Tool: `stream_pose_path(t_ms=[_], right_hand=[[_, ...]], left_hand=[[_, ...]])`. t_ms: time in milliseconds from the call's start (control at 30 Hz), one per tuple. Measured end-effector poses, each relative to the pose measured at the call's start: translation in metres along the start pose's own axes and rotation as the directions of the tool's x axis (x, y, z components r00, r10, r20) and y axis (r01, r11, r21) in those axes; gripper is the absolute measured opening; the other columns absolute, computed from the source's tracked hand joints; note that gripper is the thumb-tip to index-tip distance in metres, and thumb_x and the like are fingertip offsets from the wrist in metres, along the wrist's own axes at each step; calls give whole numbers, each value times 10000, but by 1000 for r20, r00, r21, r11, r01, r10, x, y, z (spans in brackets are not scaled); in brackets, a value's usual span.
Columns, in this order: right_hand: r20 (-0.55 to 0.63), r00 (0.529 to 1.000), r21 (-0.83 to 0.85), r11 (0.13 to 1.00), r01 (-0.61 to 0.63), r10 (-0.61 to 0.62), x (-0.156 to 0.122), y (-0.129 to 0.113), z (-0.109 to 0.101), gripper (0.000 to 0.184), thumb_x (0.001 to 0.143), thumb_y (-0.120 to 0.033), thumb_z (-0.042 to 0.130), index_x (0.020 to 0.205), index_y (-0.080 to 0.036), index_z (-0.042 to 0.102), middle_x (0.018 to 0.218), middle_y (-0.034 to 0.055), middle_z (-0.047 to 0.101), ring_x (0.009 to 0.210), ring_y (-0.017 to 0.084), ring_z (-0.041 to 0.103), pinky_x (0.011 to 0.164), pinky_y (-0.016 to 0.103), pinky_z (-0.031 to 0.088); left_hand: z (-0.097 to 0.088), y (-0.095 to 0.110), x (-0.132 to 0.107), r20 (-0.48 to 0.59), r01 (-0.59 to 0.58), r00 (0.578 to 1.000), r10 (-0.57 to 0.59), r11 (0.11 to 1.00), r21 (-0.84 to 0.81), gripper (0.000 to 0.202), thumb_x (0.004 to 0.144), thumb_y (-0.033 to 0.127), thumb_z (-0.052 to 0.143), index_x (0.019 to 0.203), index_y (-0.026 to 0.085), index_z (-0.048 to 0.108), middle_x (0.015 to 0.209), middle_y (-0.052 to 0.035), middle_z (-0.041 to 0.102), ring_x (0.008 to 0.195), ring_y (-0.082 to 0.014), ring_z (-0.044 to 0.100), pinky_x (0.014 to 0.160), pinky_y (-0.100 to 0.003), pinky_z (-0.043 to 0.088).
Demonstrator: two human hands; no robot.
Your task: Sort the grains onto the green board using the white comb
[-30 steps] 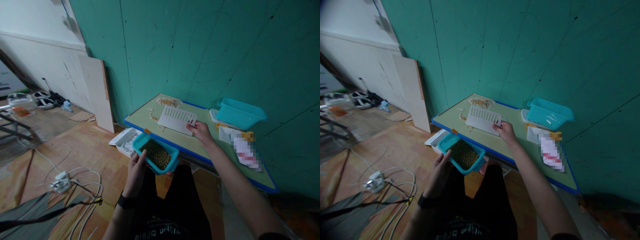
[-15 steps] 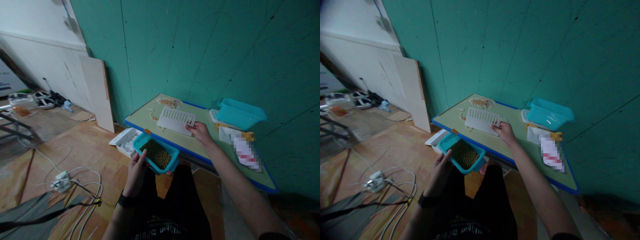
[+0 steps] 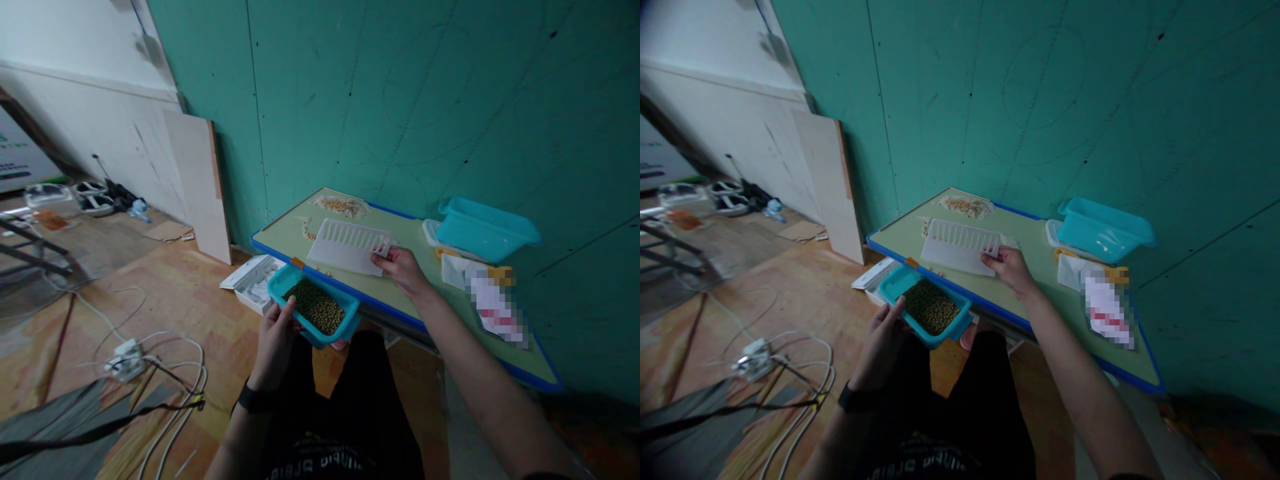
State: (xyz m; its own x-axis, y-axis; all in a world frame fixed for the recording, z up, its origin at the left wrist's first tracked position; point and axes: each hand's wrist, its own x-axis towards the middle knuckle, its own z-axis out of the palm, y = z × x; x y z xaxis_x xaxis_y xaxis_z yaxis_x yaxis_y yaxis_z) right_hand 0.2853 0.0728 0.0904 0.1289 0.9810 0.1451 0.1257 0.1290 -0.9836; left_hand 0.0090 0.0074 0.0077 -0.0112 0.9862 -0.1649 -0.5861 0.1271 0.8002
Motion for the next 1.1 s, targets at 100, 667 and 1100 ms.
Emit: stream_pose_path(t_ms=[100, 667, 1100], right_hand=[[-126, 992, 5, 1000, 10, -9, 5, 3, -2, 539, 489, -579, 910, 831, -187, 769, 867, 69, 785, 826, 258, 721, 787, 387, 551], [-89, 996, -56, 998, 16, -21, 5, 2, -1, 573, 512, -633, 882, 820, -166, 761, 832, 83, 775, 777, 256, 713, 720, 374, 550], [-14, 1000, -61, 998, 12, -13, -3, -1, 3, 561, 524, -639, 884, 840, -189, 770, 818, 62, 770, 794, 259, 708, 750, 397, 551]], left_hand=[[2, 1, -1, -4, 11, 1000, -11, 1000, -15, 356, 729, 417, 866, 741, 181, 599, 543, 66, 559, 470, -73, 512, 486, -181, 462], [6, 4, -4, -16, 26, 1000, -26, 999, -27, 377, 674, 433, 900, 757, 183, 631, 570, 66, 573, 478, -68, 526, 476, -170, 457], [5, 2, -3, -25, 22, 999, -22, 1000, -20, 362, 688, 437, 885, 725, 196, 617, 550, 66, 552, 466, -81, 511, 478, -190, 454]])
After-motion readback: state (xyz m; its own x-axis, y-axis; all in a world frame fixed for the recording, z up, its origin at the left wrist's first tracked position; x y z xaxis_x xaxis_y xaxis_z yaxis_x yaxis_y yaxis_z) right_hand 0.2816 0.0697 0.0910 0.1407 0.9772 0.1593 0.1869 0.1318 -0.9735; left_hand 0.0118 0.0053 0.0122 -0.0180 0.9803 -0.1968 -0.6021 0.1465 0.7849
